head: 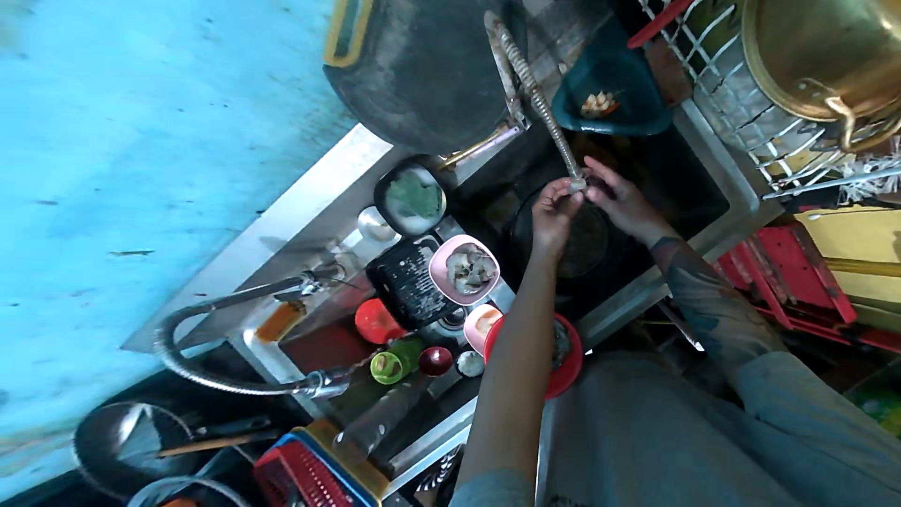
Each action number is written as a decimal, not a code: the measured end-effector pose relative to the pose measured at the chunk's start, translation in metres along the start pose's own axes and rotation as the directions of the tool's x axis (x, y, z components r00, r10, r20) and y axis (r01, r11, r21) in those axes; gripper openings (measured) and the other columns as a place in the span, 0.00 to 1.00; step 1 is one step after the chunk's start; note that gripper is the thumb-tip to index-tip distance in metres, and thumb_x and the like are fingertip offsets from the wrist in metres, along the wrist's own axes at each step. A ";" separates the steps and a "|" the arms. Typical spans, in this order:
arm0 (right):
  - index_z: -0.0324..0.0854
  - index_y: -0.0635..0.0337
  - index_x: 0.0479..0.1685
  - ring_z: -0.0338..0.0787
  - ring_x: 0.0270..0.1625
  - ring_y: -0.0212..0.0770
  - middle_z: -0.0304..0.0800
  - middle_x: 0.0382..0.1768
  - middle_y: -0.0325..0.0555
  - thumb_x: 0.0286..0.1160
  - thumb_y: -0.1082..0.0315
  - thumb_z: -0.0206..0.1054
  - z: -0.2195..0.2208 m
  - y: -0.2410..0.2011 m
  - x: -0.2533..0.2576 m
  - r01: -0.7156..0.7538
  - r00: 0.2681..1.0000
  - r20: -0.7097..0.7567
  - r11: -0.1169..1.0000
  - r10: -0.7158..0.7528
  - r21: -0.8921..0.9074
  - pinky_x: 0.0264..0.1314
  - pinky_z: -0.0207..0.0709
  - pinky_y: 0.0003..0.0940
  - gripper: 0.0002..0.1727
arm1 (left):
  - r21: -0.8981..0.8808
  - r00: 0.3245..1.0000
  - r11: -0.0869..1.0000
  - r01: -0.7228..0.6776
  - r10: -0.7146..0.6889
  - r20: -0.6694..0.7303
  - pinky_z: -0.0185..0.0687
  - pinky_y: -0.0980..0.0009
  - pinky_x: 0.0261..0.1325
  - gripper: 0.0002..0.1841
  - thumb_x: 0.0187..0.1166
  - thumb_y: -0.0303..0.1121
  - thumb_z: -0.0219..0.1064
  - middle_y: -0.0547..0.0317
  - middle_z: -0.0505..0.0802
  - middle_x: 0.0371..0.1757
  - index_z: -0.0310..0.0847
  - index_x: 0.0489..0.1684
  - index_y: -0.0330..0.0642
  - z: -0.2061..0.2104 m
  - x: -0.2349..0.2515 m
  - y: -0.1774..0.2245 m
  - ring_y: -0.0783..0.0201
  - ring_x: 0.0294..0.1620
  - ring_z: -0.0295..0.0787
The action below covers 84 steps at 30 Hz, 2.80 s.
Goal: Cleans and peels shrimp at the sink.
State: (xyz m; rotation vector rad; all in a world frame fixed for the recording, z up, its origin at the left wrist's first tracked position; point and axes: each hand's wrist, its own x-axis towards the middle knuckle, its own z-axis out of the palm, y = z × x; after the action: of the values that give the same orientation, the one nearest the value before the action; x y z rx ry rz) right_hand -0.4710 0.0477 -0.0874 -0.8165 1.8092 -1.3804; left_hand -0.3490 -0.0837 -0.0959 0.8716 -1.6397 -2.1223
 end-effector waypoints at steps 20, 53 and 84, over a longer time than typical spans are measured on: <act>0.94 0.56 0.51 0.92 0.54 0.37 0.94 0.50 0.45 0.82 0.60 0.67 0.006 -0.003 0.013 -0.015 0.998 0.046 0.944 0.032 -0.331 0.65 0.84 0.40 0.13 | 0.379 0.991 0.917 0.125 -0.137 0.005 0.92 0.60 0.56 0.15 0.87 0.35 0.65 0.48 0.93 0.53 0.83 0.64 0.35 -0.012 -0.011 0.009 0.60 0.48 0.93; 0.92 0.56 0.54 0.91 0.55 0.33 0.95 0.50 0.42 0.84 0.61 0.64 0.024 -0.001 0.002 -0.179 0.957 -0.224 0.983 0.183 0.038 0.64 0.85 0.36 0.14 | 0.385 0.978 0.901 0.202 -0.204 -0.036 0.92 0.57 0.57 0.15 0.88 0.36 0.63 0.49 0.93 0.52 0.84 0.64 0.38 0.002 -0.011 0.015 0.59 0.49 0.94; 0.92 0.49 0.59 0.80 0.74 0.37 0.86 0.66 0.41 0.84 0.50 0.66 0.008 0.003 0.008 -0.101 0.989 -0.114 0.992 0.092 -0.078 0.79 0.74 0.40 0.18 | 0.147 0.985 0.975 0.164 -0.156 -0.069 0.90 0.59 0.59 0.15 0.89 0.33 0.62 0.50 0.92 0.56 0.80 0.67 0.36 -0.030 -0.031 -0.007 0.59 0.54 0.91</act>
State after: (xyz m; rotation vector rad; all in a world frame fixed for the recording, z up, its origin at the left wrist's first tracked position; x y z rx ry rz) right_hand -0.4687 0.0372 -0.0930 -0.6969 1.9761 -1.3181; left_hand -0.3060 -0.0860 -0.0989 1.1362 -1.7747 -2.0741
